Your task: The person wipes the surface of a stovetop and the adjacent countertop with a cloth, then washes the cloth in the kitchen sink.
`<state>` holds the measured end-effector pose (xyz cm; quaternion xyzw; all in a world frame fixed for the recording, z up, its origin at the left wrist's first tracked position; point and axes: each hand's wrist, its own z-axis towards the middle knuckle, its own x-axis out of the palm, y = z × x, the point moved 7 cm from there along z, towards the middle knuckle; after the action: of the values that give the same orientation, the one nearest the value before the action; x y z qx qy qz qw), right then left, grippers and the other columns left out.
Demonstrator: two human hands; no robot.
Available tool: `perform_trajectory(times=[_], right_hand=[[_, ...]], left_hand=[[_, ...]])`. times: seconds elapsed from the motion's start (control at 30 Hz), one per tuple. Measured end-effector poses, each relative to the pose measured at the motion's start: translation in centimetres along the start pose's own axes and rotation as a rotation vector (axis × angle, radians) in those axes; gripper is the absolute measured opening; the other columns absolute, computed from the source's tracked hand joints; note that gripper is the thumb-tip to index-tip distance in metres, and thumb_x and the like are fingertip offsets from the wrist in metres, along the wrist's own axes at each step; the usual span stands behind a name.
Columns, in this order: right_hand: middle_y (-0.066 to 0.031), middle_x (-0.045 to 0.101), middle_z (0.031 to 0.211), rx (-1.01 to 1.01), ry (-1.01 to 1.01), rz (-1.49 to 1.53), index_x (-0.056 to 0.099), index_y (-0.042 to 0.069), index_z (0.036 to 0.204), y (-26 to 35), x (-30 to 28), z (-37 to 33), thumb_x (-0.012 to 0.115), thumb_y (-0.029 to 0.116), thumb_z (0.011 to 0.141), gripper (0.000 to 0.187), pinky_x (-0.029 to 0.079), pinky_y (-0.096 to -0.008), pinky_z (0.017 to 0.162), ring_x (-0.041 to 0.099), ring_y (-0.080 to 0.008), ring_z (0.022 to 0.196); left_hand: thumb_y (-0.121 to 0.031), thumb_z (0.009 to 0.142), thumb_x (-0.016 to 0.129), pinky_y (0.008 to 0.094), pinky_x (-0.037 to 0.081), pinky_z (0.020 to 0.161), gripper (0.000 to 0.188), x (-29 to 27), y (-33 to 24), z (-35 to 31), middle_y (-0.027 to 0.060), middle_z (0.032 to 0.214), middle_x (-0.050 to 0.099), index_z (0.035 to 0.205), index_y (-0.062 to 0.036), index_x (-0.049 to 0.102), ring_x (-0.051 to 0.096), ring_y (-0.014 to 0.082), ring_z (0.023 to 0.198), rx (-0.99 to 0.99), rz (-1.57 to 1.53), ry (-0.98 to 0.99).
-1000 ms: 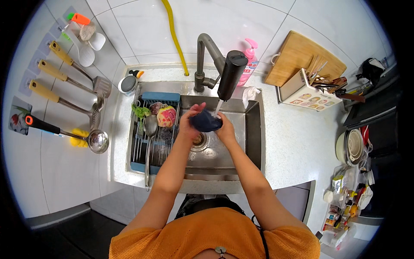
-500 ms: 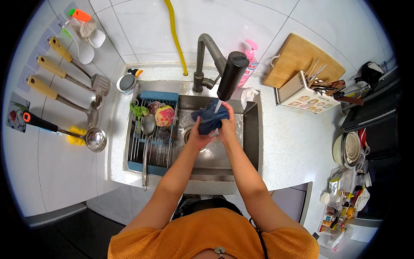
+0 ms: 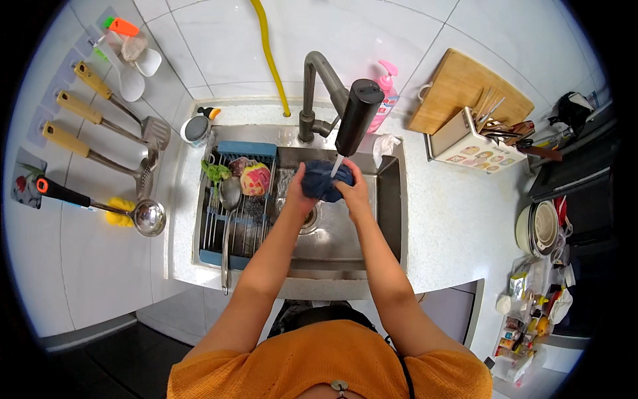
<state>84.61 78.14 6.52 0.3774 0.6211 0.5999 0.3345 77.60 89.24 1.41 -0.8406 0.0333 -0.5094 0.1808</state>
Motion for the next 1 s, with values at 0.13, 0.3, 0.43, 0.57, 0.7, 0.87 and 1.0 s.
perform_trajectory(times=[0.13, 0.3, 0.43, 0.57, 0.7, 0.87, 1.0], right_hand=[[-0.0097, 0.051, 0.109, -0.291, -0.149, -0.302, 0.049, 0.007, 0.119, 2.5, 2.5, -2.9, 0.074, 0.017, 0.067, 0.059, 0.039, -0.0323, 0.090, 0.049, -0.0213, 0.102], [-0.0110, 0.055, 0.089, -0.277, -0.170, -0.329, 0.056, 0.002, 0.100, 2.3, 4.0, -3.7, 0.072, 0.022, 0.073, 0.037, 0.043, -0.0311, 0.076, 0.053, -0.0184, 0.083], [-0.0099, 0.057, 0.071, -0.107, -0.297, -0.151, 0.058, -0.001, 0.084, -0.2, 2.0, -0.4, 0.060, 0.020, 0.081, 0.022, 0.042, -0.0310, 0.065, 0.052, -0.0165, 0.068], [-0.0114, 0.058, 0.096, -0.194, -0.267, -0.122, 0.058, -0.002, 0.093, -2.6, 1.0, 0.7, 0.053, 0.016, 0.083, 0.021, 0.040, -0.0295, 0.083, 0.053, -0.0199, 0.090], [-0.0098, 0.055, 0.101, -0.319, -0.123, -0.102, 0.058, 0.002, 0.090, 2.5, 4.5, -2.3, 0.054, 0.016, 0.085, 0.016, 0.035, -0.0320, 0.091, 0.050, -0.0233, 0.100], [-0.0136, 0.059, 0.084, -0.136, -0.237, -0.356, 0.058, 0.001, 0.090, 2.0, 3.4, -1.2, 0.053, 0.017, 0.087, 0.017, 0.042, -0.0326, 0.077, 0.055, -0.0274, 0.081], [-0.0143, 0.061, 0.081, -0.141, -0.354, -0.320, 0.059, 0.002, 0.093, -3.1, -1.6, 1.4, 0.054, 0.022, 0.088, 0.020, 0.045, -0.0341, 0.071, 0.057, -0.0244, 0.074]], left_hand=[[-0.046, 0.089, 0.045, 0.0390, 0.048, 0.083, 0.049, 0.1, 0.6, 1.2, 0.0118, 0.106, 0.061, 0.107, -0.0022, 0.056, 0.061, 0.0241, 0.094, 0.026, -0.038, 0.018], [-0.038, 0.087, 0.053, 0.0320, 0.048, 0.060, 0.034, -1.3, 1.5, 2.3, 0.0055, 0.077, 0.058, 0.085, -0.0045, 0.057, 0.058, 0.0176, 0.066, -0.010, -0.014, -0.053], [-0.023, 0.085, 0.050, 0.0306, 0.046, 0.059, 0.022, -1.9, 2.3, 0.3, 0.0062, 0.081, 0.058, 0.086, -0.0017, 0.058, 0.058, 0.0165, 0.070, 0.266, 0.259, -0.355], [-0.024, 0.085, 0.051, 0.0318, 0.047, 0.062, 0.025, 0.7, 2.2, -1.6, 0.0077, 0.084, 0.060, 0.091, -0.0014, 0.059, 0.059, 0.0186, 0.073, 0.100, 0.275, -0.390], [-0.025, 0.089, 0.045, 0.0333, 0.047, 0.064, 0.026, -2.4, 2.8, 1.5, 0.0087, 0.087, 0.060, 0.094, -0.0033, 0.058, 0.059, 0.0198, 0.074, 0.031, 0.073, -0.253], [-0.027, 0.088, 0.044, 0.0333, 0.045, 0.066, 0.032, -1.1, 3.0, -0.8, 0.0099, 0.090, 0.059, 0.095, 0.0010, 0.057, 0.058, 0.0220, 0.078, 0.059, 0.318, -0.382], [-0.028, 0.088, 0.044, 0.0352, 0.045, 0.072, 0.036, 1.5, 2.8, -3.3, 0.0103, 0.102, 0.057, 0.105, 0.0027, 0.054, 0.056, 0.0228, 0.086, 0.011, 0.579, -0.438]])
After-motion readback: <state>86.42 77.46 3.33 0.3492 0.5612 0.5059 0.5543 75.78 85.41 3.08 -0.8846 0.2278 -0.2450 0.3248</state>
